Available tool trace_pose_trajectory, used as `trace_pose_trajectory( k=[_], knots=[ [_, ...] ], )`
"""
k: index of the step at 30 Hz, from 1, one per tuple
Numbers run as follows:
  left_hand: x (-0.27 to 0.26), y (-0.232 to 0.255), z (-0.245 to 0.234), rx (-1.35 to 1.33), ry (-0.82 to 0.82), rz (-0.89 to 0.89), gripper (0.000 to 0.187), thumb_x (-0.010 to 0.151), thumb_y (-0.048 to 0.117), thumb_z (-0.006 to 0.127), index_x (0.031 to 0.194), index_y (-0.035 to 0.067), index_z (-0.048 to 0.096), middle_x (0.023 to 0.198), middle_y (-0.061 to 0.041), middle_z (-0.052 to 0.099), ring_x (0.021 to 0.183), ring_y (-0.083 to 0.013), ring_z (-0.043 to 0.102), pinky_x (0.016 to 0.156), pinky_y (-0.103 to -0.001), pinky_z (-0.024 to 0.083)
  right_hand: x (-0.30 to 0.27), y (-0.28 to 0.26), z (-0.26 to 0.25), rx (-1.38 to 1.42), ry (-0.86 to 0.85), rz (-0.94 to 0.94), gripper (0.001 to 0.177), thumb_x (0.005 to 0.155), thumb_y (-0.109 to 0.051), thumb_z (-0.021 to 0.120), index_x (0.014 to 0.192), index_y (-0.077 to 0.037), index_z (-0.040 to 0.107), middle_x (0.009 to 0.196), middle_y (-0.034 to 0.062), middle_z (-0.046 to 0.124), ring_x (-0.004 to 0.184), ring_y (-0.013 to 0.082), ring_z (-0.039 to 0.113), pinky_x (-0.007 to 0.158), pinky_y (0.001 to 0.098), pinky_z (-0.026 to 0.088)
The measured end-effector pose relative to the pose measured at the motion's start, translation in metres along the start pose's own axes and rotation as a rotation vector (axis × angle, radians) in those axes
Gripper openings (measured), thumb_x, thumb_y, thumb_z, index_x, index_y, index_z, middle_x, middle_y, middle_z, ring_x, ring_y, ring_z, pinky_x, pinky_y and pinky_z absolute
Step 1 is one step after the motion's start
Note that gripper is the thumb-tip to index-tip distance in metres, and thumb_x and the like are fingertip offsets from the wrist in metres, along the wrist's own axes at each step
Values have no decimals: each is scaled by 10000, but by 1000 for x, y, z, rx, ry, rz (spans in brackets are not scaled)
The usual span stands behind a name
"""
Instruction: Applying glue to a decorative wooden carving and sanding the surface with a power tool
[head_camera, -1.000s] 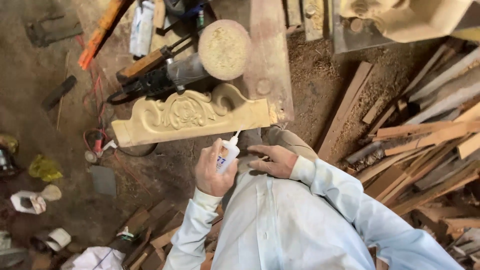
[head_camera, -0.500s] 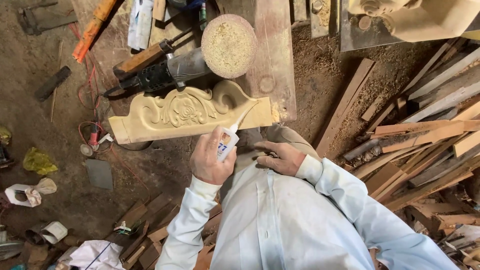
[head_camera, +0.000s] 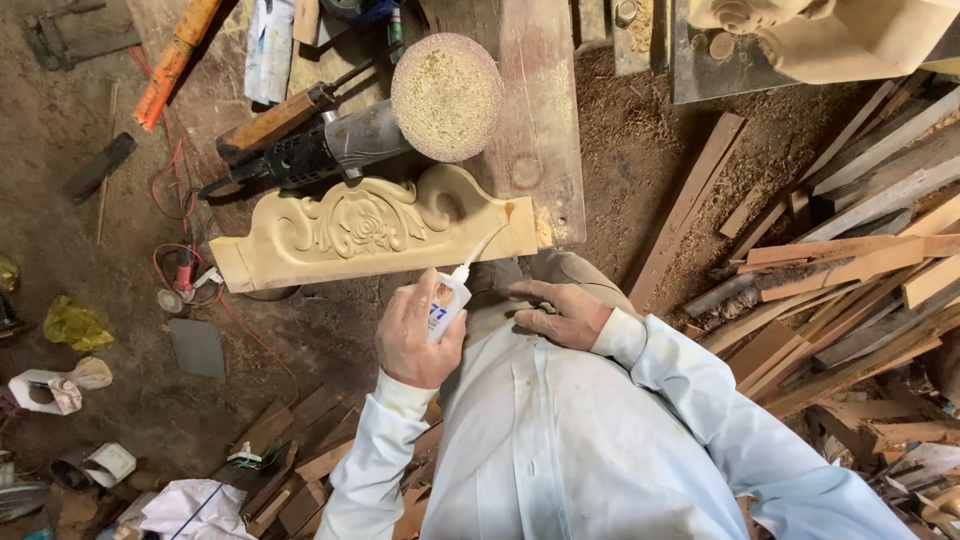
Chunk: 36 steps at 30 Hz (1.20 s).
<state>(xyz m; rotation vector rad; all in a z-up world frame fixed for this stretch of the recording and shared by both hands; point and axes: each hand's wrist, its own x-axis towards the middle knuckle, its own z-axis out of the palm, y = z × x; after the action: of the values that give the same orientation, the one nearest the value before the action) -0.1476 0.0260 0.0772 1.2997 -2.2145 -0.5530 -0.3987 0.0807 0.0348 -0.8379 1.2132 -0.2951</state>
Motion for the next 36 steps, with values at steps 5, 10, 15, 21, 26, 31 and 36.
trace_pose_trajectory(
  k=[5,10,15,21,26,31,36],
  knots=[
    [-12,2,-2,7,-13,-23,535,858,295,762,1285,-16,675,935,-141,626,788,-316,675,721,-394,573,3,4,-2,-22,-8,11,530,896,-387,717,1392,-219,638,1239,199,725,1230,391,636,1044,510,514],
    [-18,7,-5,13,-26,-39,535,851,301,761,1277,-11,681,927,-136,626,782,-314,678,706,-394,574,0,-2,-3,-3,-3,23,540,894,-368,723,1394,-182,641,1246,221,720,1250,406,622,1060,521,499],
    [-27,9,-7,5,-42,-51,541,852,301,759,1287,-9,675,943,-138,635,805,-311,684,725,-389,578,1,3,-2,-19,-9,16,545,896,-375,721,1397,-181,630,1244,222,720,1253,409,620,1065,530,497],
    [-31,14,-9,12,-66,-66,543,839,308,767,1279,1,683,929,-138,636,794,-320,686,717,-406,579,-2,-1,-8,-30,-19,16,540,899,-394,718,1396,-201,630,1267,189,718,1271,376,613,1077,503,495],
    [-29,16,-10,13,-64,-76,544,848,323,757,1282,3,681,932,-132,638,801,-315,688,723,-397,576,-5,0,-9,-14,-12,13,551,908,-378,710,1404,-155,622,1277,202,713,1276,392,609,1078,517,488],
    [-30,13,-9,-1,-62,-94,545,855,335,746,1288,10,679,941,-121,639,810,-305,687,726,-389,572,-6,8,-10,-17,-5,-5,567,917,-363,706,1408,-97,609,1284,240,699,1270,435,600,1066,553,483],
    [-39,-7,4,-20,-45,-123,562,824,331,780,1286,25,686,926,-119,634,790,-314,678,719,-397,565,-5,11,-12,-16,15,-11,547,904,-369,732,1391,-140,635,1285,159,724,1263,373,624,1056,501,505]
  ],
)
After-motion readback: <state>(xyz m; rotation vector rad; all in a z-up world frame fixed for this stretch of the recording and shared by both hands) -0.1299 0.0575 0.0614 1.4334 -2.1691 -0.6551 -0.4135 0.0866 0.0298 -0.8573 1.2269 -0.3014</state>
